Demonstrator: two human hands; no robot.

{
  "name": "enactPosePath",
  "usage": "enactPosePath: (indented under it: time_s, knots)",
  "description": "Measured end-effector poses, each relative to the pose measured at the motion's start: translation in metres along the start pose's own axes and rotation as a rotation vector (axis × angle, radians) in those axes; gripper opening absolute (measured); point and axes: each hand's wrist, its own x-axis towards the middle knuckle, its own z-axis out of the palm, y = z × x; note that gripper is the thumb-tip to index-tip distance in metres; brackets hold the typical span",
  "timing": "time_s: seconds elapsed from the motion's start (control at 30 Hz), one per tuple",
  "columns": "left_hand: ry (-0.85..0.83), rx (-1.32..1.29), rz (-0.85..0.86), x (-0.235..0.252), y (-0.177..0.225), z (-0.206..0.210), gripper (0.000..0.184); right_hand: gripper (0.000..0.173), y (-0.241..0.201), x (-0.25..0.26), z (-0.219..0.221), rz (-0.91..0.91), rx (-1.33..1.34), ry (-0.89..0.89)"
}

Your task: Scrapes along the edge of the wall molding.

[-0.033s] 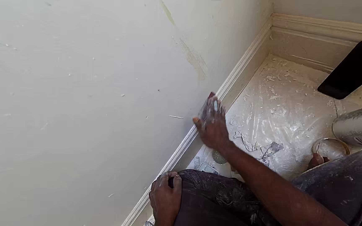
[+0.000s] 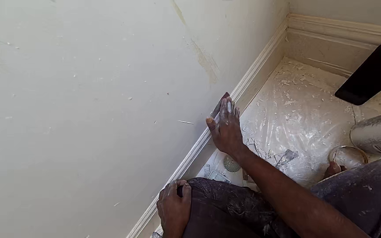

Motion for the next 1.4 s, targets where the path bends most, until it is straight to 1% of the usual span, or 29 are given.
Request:
enactPosePath:
  time_s: [0.1,0.2,0.23,0.4,0.43,0.53,0.6,0.67,0.83,0.87,0.93,1.0,1.07,1.13,1.2,1.27,1.33,1.4]
  knots:
    - [-0.011,0.003,-0.001,0.002,0.003,0.000,0.040,0.098,-0.006,-0.019,0.006,-0.009,-0.043,-0.063]
    - [-0.022,0.012,0.032,0.007,0.005,0.001,0.040,0.093,-0.014,-0.042,0.015,0.006,-0.037,-0.138]
    - [-0.025,0.018,0.033,0.007,0.003,0.001,0.040,0.089,-0.016,-0.044,0.016,0.031,0.008,-0.128]
    - [-0.018,0.030,0.014,0.005,0.002,0.002,0.042,0.069,-0.016,-0.033,0.019,0.181,0.260,0.074]
    - [-0.017,0.032,0.012,0.005,0.003,0.002,0.042,0.065,-0.015,-0.030,0.017,0.232,0.308,0.086]
    - [-0.009,0.040,0.013,0.005,0.002,0.002,0.042,0.049,-0.012,-0.017,0.008,0.436,0.457,0.039]
    - [-0.016,0.047,0.008,0.005,0.002,0.002,0.042,0.037,-0.004,-0.009,0.007,0.491,0.519,0.045]
    - [-0.021,0.054,0.008,0.006,0.003,0.002,0.041,0.034,0.004,-0.002,0.008,0.498,0.564,0.082]
    - [-0.015,0.057,0.013,0.006,0.004,0.002,0.042,0.034,0.021,0.016,0.015,0.459,0.603,0.158]
    - [-0.020,0.055,0.008,0.005,0.004,0.001,0.041,0.037,0.022,0.016,0.016,0.446,0.606,0.165]
    - [-0.026,0.051,0.004,0.005,0.004,0.000,0.042,0.049,0.024,0.020,0.015,0.432,0.587,0.188]
    - [-0.024,0.050,-0.001,0.005,0.004,0.001,0.042,0.057,0.024,0.028,0.011,0.455,0.510,0.211]
    - [-0.018,0.048,-0.004,0.005,0.003,0.001,0.042,0.056,0.023,0.034,0.009,0.479,0.418,0.210]
    - [-0.016,0.051,-0.002,0.005,0.004,0.002,0.041,0.056,0.018,0.027,0.012,0.501,0.361,0.203]
    - [-0.008,0.054,0.011,0.006,0.007,0.002,0.041,0.057,0.006,0.009,0.024,0.526,0.358,0.160]
    - [-0.010,0.054,0.022,0.007,0.007,0.002,0.043,0.055,-0.001,-0.003,0.033,0.527,0.392,0.166]
    - [-0.009,0.053,0.025,0.005,0.004,0.002,0.043,0.054,0.003,0.006,0.025,0.542,0.429,0.176]
    - [0.003,0.058,0.022,0.002,0.002,0.001,0.043,0.055,0.012,0.028,0.015,0.549,0.425,0.216]
